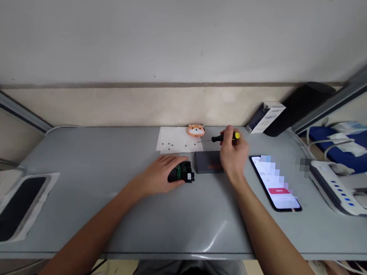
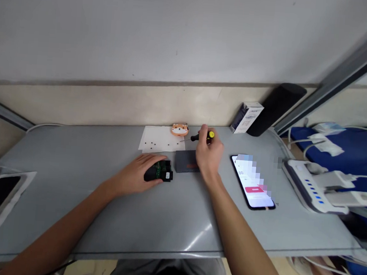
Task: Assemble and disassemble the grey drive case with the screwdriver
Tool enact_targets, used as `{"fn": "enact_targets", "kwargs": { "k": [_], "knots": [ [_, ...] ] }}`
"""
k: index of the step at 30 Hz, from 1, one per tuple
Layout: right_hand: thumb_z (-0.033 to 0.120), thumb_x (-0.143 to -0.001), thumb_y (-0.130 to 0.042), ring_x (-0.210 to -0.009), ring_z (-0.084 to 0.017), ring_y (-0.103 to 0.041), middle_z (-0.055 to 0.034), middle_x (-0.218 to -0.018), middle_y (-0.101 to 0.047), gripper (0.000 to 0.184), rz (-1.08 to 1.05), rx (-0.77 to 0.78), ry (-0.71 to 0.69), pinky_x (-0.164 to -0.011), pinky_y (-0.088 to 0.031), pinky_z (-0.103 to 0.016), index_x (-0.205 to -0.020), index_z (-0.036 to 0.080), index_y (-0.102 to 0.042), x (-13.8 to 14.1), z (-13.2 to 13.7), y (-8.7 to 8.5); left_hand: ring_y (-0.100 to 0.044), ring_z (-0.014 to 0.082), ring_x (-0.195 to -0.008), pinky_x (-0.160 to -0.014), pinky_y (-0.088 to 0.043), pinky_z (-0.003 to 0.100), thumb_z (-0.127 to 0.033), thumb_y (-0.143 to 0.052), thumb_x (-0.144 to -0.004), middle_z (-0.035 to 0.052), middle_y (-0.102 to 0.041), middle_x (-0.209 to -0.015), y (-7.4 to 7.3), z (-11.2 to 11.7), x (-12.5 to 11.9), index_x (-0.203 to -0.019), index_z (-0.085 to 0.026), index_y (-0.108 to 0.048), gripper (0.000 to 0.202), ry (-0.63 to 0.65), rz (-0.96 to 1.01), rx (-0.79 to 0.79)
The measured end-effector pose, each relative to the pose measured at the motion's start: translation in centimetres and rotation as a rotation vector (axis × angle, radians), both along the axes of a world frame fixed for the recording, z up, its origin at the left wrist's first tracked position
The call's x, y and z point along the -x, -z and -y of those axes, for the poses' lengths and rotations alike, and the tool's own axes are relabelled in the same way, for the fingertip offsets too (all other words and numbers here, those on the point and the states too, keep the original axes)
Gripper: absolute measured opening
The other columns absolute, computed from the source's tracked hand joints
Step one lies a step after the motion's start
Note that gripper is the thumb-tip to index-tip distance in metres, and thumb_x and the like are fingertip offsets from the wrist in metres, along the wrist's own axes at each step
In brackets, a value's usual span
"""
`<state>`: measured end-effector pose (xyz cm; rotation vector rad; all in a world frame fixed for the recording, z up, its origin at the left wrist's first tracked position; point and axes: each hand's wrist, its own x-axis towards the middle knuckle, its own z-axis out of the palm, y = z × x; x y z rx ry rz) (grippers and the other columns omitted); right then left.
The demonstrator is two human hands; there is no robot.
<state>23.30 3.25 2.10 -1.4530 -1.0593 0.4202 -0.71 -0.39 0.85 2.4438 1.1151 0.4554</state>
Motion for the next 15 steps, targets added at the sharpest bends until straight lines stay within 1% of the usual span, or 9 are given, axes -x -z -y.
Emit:
{"fn": "enact_targets", "kwargs": {
  "k": [4, 7, 11, 15],
  "knots": [
    [0.071, -0.098, -0.048, -0.059, -0.015, -0.054, 0.0018, -0.064, -0.059, 0.056, 0.016, 0.04, -0.008, -0.06, -0.04, -0.029, -0.078, 0.021, -0.065, 0.14, -0.08, 0.08, -0.063, 0.0313, -0.133, -0.115, -0.05, 0.049, -0.031, -0.077, -0.092, 0.0095, -0.067, -0.143, 0.09, -0.03, 0.1, -0.146, -0.027, -0.056, 0.058, -0.008, -0.012, -0.004],
    [0.07, -0.097, -0.051, -0.059, -0.014, -0.054, 0.002, -0.064, -0.06, 0.055, -0.018, 0.037, -0.02, -0.059, -0.04, -0.028, -0.077, 0.02, -0.064, -0.05, -0.32, 0.16, -0.064, 0.0309, -0.131, -0.115, -0.05, 0.048, -0.031, -0.077, -0.093, 0.0096, -0.068, -0.141, 0.15, -0.11, 0.09, -0.146, -0.026, -0.056, 0.057, 0.01, -0.021, -0.01],
    [0.07, -0.096, -0.054, -0.055, -0.013, -0.054, 0.0034, -0.061, -0.055, 0.054, -0.158, 0.015, 0.0, -0.054, -0.041, -0.027, -0.076, 0.021, -0.062, -0.22, -0.55, -0.05, -0.064, 0.0303, -0.131, -0.115, -0.05, 0.048, -0.03, -0.076, -0.093, 0.0083, -0.069, -0.139, 0.14, -0.21, 0.03, -0.145, -0.028, -0.057, 0.055, 0.028, -0.005, -0.014],
    [0.069, -0.095, -0.056, -0.056, -0.012, -0.056, 0.0034, -0.064, -0.054, 0.05, -0.276, 0.007, 0.004, -0.05, -0.042, -0.024, -0.077, 0.022, -0.061, 0.61, -0.05, -0.46, -0.064, 0.0306, -0.13, -0.115, -0.05, 0.048, -0.031, -0.077, -0.092, 0.0089, -0.069, -0.139, 0.17, -0.18, -0.01, -0.143, -0.027, -0.058, 0.054, 0.024, 0.001, -0.006]
  ]
}}
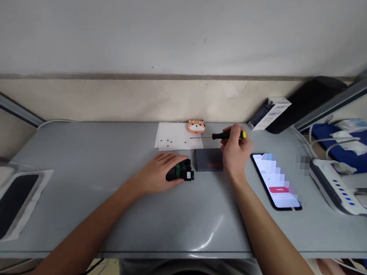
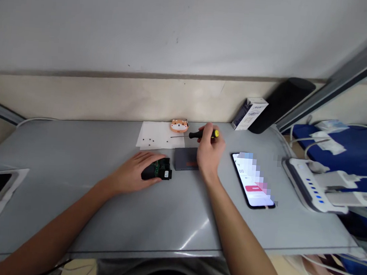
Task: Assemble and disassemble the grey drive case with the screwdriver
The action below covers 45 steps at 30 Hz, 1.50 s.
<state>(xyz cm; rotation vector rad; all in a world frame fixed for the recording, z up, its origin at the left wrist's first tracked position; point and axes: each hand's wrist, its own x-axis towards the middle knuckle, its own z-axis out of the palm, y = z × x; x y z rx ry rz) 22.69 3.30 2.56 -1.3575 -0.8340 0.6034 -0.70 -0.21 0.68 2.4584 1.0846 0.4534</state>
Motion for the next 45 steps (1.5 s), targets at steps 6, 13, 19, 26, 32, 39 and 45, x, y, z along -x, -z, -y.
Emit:
{"fn": "enact_targets", "kwargs": {
  "k": [6, 13, 19, 26, 32, 39, 45],
  "knots": [
    [0.067, -0.096, -0.053, -0.047, -0.011, -0.049, 0.0052, -0.059, -0.049, 0.047, -0.188, 0.047, -0.054, -0.039, -0.036, -0.022, -0.078, 0.023, -0.057, 0.7, 0.1, 0.7, -0.066, 0.0303, -0.129, -0.115, -0.05, 0.049, -0.033, -0.077, -0.091, 0.0068, -0.071, -0.135, 0.2, 0.0, -0.1, -0.137, -0.029, -0.062, 0.048, -0.023, 0.024, 0.005],
    [0.064, -0.093, -0.055, -0.038, -0.009, -0.038, 0.0077, -0.052, -0.043, 0.045, -0.287, 0.099, -0.047, -0.034, -0.031, -0.022, -0.076, 0.023, -0.054, -1.2, -1.2, 1.1, -0.067, 0.0292, -0.127, -0.115, -0.049, 0.048, -0.034, -0.076, -0.092, 0.0077, -0.072, -0.133, 0.4, -0.2, -0.5, -0.132, -0.026, -0.062, 0.043, 0.002, 0.042, -0.009],
    [0.062, -0.091, -0.058, -0.037, -0.008, -0.037, 0.0081, -0.051, -0.041, 0.044, -0.318, 0.072, -0.032, -0.033, -0.027, -0.02, -0.071, 0.023, -0.052, -1.3, -1.0, 0.3, -0.067, 0.0299, -0.125, -0.113, -0.05, 0.049, -0.033, -0.078, -0.09, 0.0081, -0.072, -0.132, 0.2, 0.0, -0.3, -0.127, -0.026, -0.062, 0.041, -0.02, 0.042, 0.007],
    [0.065, -0.092, -0.058, -0.036, -0.008, -0.036, 0.0078, -0.05, -0.038, 0.049, -0.212, 0.014, -0.127, -0.033, -0.026, -0.023, -0.067, 0.023, -0.052, -0.1, 0.5, -0.7, -0.068, 0.0263, -0.119, -0.107, -0.053, 0.045, -0.038, -0.061, -0.103, 0.0105, -0.073, -0.124, 0.1, 0.3, -0.4, -0.124, -0.022, -0.062, 0.026, -0.164, 0.228, -0.088],
    [0.063, -0.094, -0.055, -0.038, -0.01, -0.039, 0.0065, -0.049, -0.038, 0.048, -0.119, 0.031, -0.181, -0.034, -0.029, -0.023, -0.067, 0.024, -0.056, 1.1, 2.0, -1.8, -0.07, 0.0218, -0.1, -0.096, -0.054, 0.04, -0.034, -0.061, -0.104, 0.0058, -0.076, -0.102, 0.1, 0.0, -0.5, -0.105, -0.022, -0.068, 0.014, -0.159, 0.293, -0.184],
    [0.063, -0.092, -0.056, -0.041, -0.01, -0.039, 0.0061, -0.049, -0.037, 0.05, -0.084, 0.011, -0.197, -0.039, -0.034, -0.024, -0.062, 0.023, -0.055, 1.3, 2.2, -2.2, -0.068, 0.0199, -0.09, -0.089, -0.053, 0.039, -0.032, -0.058, -0.106, 0.0041, -0.076, -0.091, -0.1, -0.2, -0.5, -0.091, -0.022, -0.069, 0.021, -0.103, 0.257, -0.207],
    [0.061, -0.093, -0.057, -0.043, -0.01, -0.043, 0.0054, -0.051, -0.04, 0.049, -0.054, -0.014, -0.193, -0.041, -0.035, -0.025, -0.062, 0.023, -0.056, 1.3, 2.2, -2.2, -0.068, 0.0189, -0.087, -0.088, -0.053, 0.038, -0.031, -0.061, -0.104, 0.004, -0.077, -0.089, 0.1, -0.1, -0.7, -0.091, -0.021, -0.07, 0.018, -0.065, 0.295, -0.25]
  ]
}}
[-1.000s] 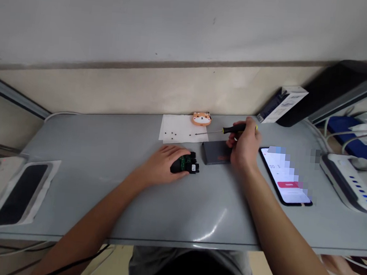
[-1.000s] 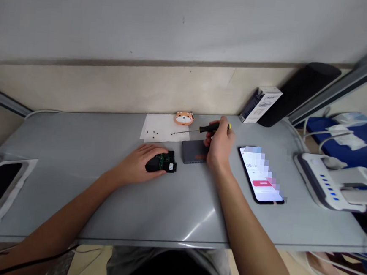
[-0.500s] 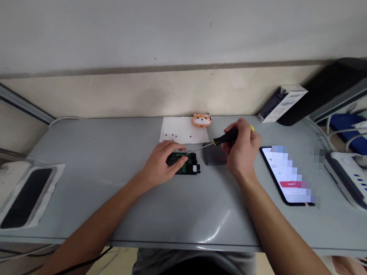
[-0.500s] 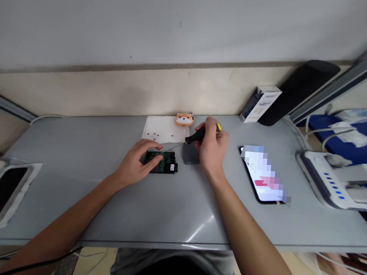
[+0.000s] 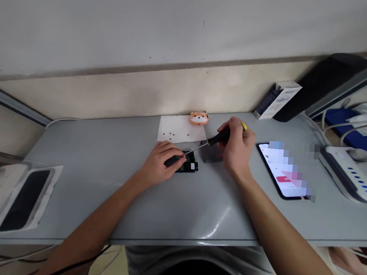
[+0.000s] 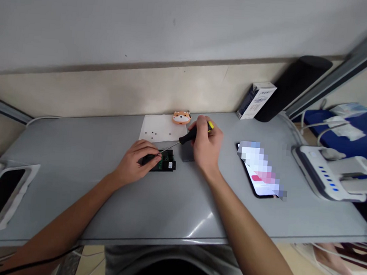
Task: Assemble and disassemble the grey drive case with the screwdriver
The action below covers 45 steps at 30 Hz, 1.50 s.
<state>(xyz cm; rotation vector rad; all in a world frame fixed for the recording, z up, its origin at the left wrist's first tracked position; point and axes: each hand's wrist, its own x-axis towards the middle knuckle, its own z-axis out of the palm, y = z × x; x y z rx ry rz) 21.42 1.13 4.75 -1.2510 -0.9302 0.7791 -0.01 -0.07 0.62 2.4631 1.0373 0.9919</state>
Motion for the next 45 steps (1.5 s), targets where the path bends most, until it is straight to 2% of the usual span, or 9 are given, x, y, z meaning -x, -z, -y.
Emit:
{"fn": "enact_targets", "kwargs": {
  "k": [6, 9, 11, 15, 18, 21, 25, 45],
  "knots": [
    [0.061, -0.093, -0.059, -0.042, -0.01, -0.042, 0.0058, -0.051, -0.041, 0.049, -0.02, -0.005, -0.019, -0.041, -0.036, -0.024, -0.064, 0.022, -0.057, 0.0, 0.1, 0.0, -0.068, 0.0175, -0.084, -0.084, -0.053, 0.035, -0.026, -0.063, -0.104, 0.003, -0.077, -0.087, 0.4, -0.2, 0.0, -0.092, -0.02, -0.071, 0.015, 0.014, 0.047, -0.086],
    [0.057, -0.094, -0.059, -0.043, -0.01, -0.041, 0.006, -0.051, -0.04, 0.046, -0.022, -0.013, -0.03, -0.041, -0.036, -0.024, -0.064, 0.022, -0.056, 0.0, 0.2, -0.1, -0.069, 0.0181, -0.087, -0.087, -0.054, 0.037, -0.029, -0.062, -0.105, 0.0035, -0.077, -0.091, 0.3, -0.2, 0.2, -0.095, -0.021, -0.072, 0.016, 0.002, 0.028, -0.053],
    [0.051, -0.095, -0.058, -0.043, -0.01, -0.041, 0.0059, -0.051, -0.04, 0.044, 0.002, -0.025, -0.019, -0.042, -0.036, -0.025, -0.063, 0.022, -0.056, -0.1, 0.2, 0.0, -0.07, 0.0204, -0.094, -0.092, -0.054, 0.039, -0.033, -0.064, -0.104, 0.005, -0.078, -0.099, 0.1, -0.1, 0.3, -0.105, -0.022, -0.073, 0.015, -0.014, -0.016, -0.001],
    [0.039, -0.098, -0.056, -0.047, -0.01, -0.043, 0.0047, -0.054, -0.045, 0.039, 0.166, -0.109, 0.0, -0.047, -0.036, -0.026, -0.063, 0.021, -0.057, -0.3, 0.3, 0.3, -0.067, 0.0282, -0.12, -0.107, -0.05, 0.047, -0.039, -0.07, -0.098, 0.0101, -0.074, -0.129, -0.3, 0.1, 0.5, -0.138, -0.022, -0.062, 0.044, -0.023, -0.166, 0.124],
    [0.034, -0.099, -0.055, -0.05, -0.01, -0.044, 0.0046, -0.054, -0.047, 0.038, 0.319, -0.189, -0.064, -0.051, -0.036, -0.026, -0.064, 0.021, -0.057, -0.3, 0.6, 0.7, -0.062, 0.0318, -0.131, -0.115, -0.045, 0.05, -0.042, -0.073, -0.095, 0.0122, -0.067, -0.143, -0.3, 0.2, 0.4, -0.145, -0.021, -0.057, 0.057, 0.014, -0.27, 0.181],
    [0.032, -0.099, -0.054, -0.05, -0.009, -0.041, 0.005, -0.054, -0.046, 0.037, 0.447, -0.244, -0.132, -0.052, -0.034, -0.026, -0.064, 0.021, -0.055, -0.2, 0.9, 0.9, -0.061, 0.0324, -0.132, -0.117, -0.045, 0.05, -0.043, -0.074, -0.094, 0.0117, -0.066, -0.145, -0.1, 0.3, 0.2, -0.146, -0.022, -0.057, 0.059, 0.03, -0.315, 0.204],
    [0.034, -0.099, -0.054, -0.049, -0.009, -0.035, 0.0053, -0.052, -0.041, 0.039, 0.546, -0.275, -0.149, -0.051, -0.03, -0.027, -0.062, 0.022, -0.051, -0.1, 1.0, 1.0, -0.062, 0.0317, -0.131, -0.117, -0.045, 0.049, -0.041, -0.073, -0.095, 0.0104, -0.068, -0.142, -0.1, 0.1, 0.2, -0.146, -0.023, -0.058, 0.056, 0.023, -0.319, 0.205],
    [0.034, -0.098, -0.053, -0.048, -0.01, -0.038, 0.005, -0.052, -0.045, 0.037, 0.577, -0.287, -0.186, -0.052, -0.032, -0.027, -0.064, 0.023, -0.047, 0.1, 1.1, 0.8, -0.065, 0.0299, -0.126, -0.112, -0.05, 0.049, -0.034, -0.072, -0.094, 0.0098, -0.072, -0.133, 0.4, -0.2, 0.4, -0.135, -0.024, -0.063, 0.043, 0.049, -0.301, 0.147]
  ]
}}
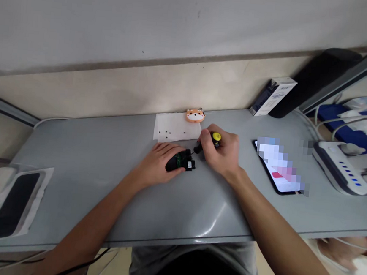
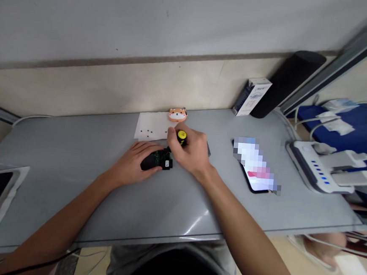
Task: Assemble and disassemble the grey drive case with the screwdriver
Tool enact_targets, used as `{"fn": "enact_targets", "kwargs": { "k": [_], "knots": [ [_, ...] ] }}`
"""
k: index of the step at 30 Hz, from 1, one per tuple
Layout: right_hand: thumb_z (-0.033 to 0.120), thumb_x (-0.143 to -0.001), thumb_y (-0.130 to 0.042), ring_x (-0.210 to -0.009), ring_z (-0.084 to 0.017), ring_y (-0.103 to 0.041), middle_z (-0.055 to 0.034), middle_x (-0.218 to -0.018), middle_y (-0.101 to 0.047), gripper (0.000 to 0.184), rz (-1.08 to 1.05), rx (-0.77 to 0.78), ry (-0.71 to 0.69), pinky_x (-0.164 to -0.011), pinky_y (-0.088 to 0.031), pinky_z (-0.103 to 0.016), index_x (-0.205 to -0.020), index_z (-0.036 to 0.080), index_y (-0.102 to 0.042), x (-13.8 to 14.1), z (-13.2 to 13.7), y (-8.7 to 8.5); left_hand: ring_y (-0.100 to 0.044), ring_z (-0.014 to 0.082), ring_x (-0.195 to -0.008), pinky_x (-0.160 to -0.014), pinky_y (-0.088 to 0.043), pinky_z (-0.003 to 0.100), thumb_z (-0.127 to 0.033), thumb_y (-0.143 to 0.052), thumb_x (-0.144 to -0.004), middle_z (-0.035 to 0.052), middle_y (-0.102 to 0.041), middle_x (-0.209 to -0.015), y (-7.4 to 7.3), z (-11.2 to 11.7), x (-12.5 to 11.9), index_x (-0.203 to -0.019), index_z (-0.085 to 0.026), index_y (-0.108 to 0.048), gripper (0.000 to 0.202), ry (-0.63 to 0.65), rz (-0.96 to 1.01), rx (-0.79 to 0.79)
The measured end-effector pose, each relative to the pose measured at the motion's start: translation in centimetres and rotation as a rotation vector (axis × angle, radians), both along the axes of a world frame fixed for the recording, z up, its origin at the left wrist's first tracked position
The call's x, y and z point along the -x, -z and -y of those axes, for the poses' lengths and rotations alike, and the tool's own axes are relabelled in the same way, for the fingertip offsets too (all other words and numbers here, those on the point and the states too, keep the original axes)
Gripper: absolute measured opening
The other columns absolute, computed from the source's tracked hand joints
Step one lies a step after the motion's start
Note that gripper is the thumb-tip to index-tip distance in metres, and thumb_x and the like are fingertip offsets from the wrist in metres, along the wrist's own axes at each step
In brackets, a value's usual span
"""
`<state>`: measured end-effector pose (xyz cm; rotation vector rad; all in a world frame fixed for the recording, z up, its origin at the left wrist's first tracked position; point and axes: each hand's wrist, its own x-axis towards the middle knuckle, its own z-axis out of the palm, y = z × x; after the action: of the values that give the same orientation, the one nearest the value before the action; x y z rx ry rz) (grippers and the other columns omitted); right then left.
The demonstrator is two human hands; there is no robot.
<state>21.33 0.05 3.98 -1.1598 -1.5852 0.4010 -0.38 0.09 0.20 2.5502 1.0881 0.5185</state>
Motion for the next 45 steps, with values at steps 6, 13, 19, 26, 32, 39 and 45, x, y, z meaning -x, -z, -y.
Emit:
{"fn": "enact_targets", "kwargs": {
  "k": [6, 13, 19, 26, 32, 39, 45],
  "knots": [
    [0.036, -0.099, -0.054, -0.052, -0.011, -0.037, 0.0051, -0.057, -0.045, 0.035, -0.041, 0.11, -0.08, -0.054, -0.032, -0.028, -0.067, 0.023, -0.046, 0.7, -0.2, -0.3, -0.065, 0.0288, -0.125, -0.111, -0.052, 0.049, -0.033, -0.072, -0.094, 0.009, -0.073, -0.13, 0.0, 0.1, 0.0, -0.126, -0.024, -0.067, 0.033, 0.022, 0.029, -0.004],
    [0.042, -0.103, -0.056, -0.074, -0.015, -0.056, 0.0, -0.079, -0.063, 0.032, -0.037, 0.205, -0.484, -0.071, -0.047, -0.03, -0.078, 0.022, -0.061, 0.8, -1.9, -1.6, -0.064, 0.0283, -0.128, -0.113, -0.05, 0.048, -0.035, -0.07, -0.098, 0.0086, -0.072, -0.133, 0.3, 0.0, 0.3, -0.117, -0.023, -0.07, 0.023, 0.057, 0.034, -0.026],
    [0.055, -0.1, -0.062, -0.074, -0.014, -0.061, 0.0004, -0.079, -0.064, 0.033, -0.487, 0.315, -0.609, -0.074, -0.052, -0.031, -0.088, 0.024, -0.063, 1.5, -1.8, -0.1, -0.065, 0.0277, -0.128, -0.113, -0.05, 0.047, -0.034, -0.071, -0.098, 0.0086, -0.072, -0.133, 0.3, -0.1, 0.3, -0.11, -0.023, -0.072, 0.016, 0.082, 0.036, -0.042],
    [0.075, -0.097, -0.051, -0.062, -0.015, -0.047, 0.0031, -0.069, -0.049, 0.05, -0.665, 0.311, -0.576, -0.061, -0.046, -0.031, -0.101, 0.027, -0.065, 2.1, -1.5, 1.1, -0.067, 0.0268, -0.124, -0.111, -0.052, 0.047, -0.037, -0.068, -0.1, 0.009, -0.072, -0.132, 0.2, -0.1, 0.3, -0.11, -0.023, -0.071, 0.018, 0.079, 0.038, -0.029],
    [0.063, -0.087, -0.077, -0.074, -0.015, -0.059, 0.0013, -0.084, -0.06, 0.041, -0.788, 0.35, -0.55, -0.07, -0.053, -0.032, -0.09, 0.027, -0.058, 1.6, -1.7, 0.4, -0.065, 0.0273, -0.127, -0.111, -0.052, 0.047, -0.039, -0.065, -0.102, 0.0101, -0.071, -0.132, 0.1, -0.1, 0.4, -0.113, -0.022, -0.071, 0.021, 0.092, 0.033, -0.031],
    [0.073, -0.085, -0.072, -0.052, -0.012, -0.036, 0.0091, -0.06, -0.037, 0.056, -0.746, 0.327, -0.488, -0.052, -0.038, -0.028, -0.083, 0.029, -0.039, 1.9, -1.6, 0.3, -0.066, 0.0274, -0.126, -0.111, -0.053, 0.047, -0.039, -0.065, -0.101, 0.0091, -0.071, -0.133, 0.1, -0.2, 0.4, -0.114, -0.025, -0.072, 0.021, 0.094, 0.025, -0.019],
    [0.068, -0.092, -0.067, -0.066, -0.015, -0.051, 0.002, -0.072, -0.051, 0.045, -0.72, 0.328, -0.533, -0.063, -0.046, -0.032, -0.084, 0.027, -0.052, 1.9, -1.3, -0.2, -0.066, 0.0273, -0.126, -0.111, -0.053, 0.047, -0.041, -0.062, -0.104, 0.0109, -0.072, -0.133, 0.2, -0.2, 0.6, -0.115, -0.023, -0.072, 0.024, 0.105, 0.028, -0.052]
  ]
}}
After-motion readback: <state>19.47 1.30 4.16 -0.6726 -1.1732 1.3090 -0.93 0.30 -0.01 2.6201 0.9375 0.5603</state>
